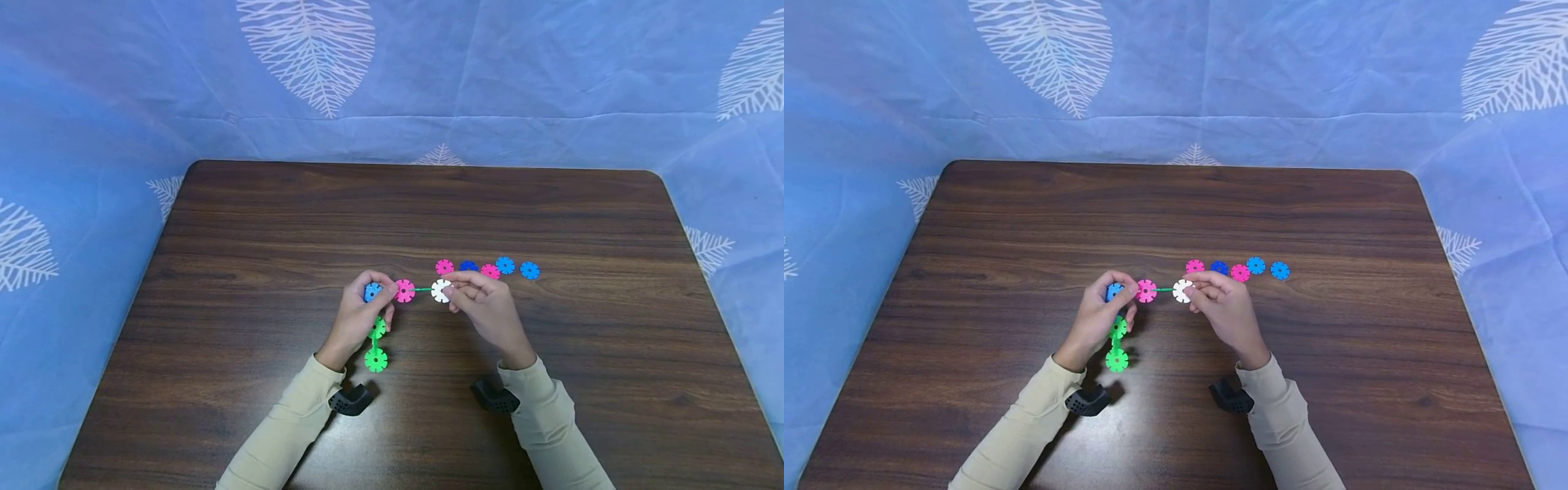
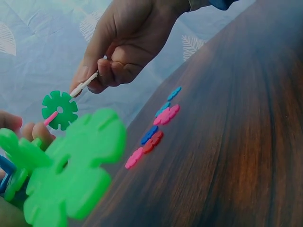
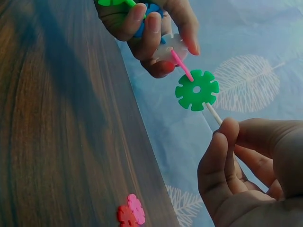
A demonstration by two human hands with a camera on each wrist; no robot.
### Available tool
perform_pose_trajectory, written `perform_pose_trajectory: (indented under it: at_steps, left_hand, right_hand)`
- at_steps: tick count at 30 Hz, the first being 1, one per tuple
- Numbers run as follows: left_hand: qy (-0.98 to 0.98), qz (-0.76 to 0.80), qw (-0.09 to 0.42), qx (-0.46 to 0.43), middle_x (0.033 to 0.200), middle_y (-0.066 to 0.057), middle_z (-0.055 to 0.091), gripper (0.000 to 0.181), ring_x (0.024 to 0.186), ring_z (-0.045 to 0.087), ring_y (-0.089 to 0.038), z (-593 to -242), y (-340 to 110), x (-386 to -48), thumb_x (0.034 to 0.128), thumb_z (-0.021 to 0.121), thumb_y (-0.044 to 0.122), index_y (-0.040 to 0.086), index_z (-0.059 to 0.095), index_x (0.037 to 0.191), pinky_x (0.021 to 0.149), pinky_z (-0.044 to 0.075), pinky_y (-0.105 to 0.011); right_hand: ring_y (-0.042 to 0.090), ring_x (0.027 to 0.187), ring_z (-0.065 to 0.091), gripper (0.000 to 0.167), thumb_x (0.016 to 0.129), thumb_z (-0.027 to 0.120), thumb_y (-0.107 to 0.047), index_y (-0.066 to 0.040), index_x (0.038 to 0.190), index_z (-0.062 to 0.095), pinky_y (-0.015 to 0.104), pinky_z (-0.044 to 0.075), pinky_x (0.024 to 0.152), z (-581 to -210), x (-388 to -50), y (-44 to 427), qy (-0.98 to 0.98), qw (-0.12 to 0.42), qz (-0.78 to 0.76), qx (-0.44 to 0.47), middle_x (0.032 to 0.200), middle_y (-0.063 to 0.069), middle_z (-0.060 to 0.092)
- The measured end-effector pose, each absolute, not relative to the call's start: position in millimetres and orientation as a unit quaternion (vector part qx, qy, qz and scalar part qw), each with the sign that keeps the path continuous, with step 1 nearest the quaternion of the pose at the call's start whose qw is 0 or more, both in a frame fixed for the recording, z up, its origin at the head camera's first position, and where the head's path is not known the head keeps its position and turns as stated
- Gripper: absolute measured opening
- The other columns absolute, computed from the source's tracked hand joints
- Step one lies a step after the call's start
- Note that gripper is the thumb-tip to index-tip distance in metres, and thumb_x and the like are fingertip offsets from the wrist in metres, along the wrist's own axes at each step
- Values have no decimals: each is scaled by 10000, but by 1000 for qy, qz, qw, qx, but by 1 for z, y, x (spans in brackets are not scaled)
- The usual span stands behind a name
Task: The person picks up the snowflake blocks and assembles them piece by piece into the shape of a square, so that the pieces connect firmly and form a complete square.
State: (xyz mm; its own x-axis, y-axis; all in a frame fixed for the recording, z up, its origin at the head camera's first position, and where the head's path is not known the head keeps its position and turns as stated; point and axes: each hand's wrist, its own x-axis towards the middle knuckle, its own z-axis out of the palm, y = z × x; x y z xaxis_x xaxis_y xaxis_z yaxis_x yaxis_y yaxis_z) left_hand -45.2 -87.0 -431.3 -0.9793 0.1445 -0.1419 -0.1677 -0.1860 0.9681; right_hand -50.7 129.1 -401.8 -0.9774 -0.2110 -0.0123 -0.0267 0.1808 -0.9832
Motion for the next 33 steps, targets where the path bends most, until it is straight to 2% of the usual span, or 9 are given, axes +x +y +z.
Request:
perform_pose_trajectory:
  at_steps: [9,17,26,33]
  left_hand:
    - [633,767,100,-9,531,-16,528,143,407,487,-130,-431,-88,-44,932,583,100,-18,510,966,405,449,-269]
    - [626,773,100,-8,526,-4,529,135,405,487,-120,-431,-87,-44,929,584,103,-8,515,963,401,448,-266]
    - [625,774,102,-7,529,-4,533,128,408,487,-125,-429,-86,-42,925,589,108,2,527,958,404,457,-276]
    - [622,776,97,-24,521,6,548,139,394,488,-95,-432,-85,-41,910,607,81,-36,541,946,379,444,-243]
  right_hand:
    - [67,646,594,233,897,628,-43,62,1105,633,279,541,603,-405,-52,129,769,81,-628,-85,813,13,629]
    - [65,647,603,246,896,632,-51,68,1111,628,248,545,605,-405,-52,128,762,94,-636,-77,825,7,640]
    - [73,619,617,245,898,617,-20,101,1111,614,235,551,585,-407,-50,125,756,77,-642,-97,838,120,647]
    - [64,622,632,206,903,621,-51,68,1067,654,222,555,610,-410,-51,124,763,76,-635,-91,830,143,690]
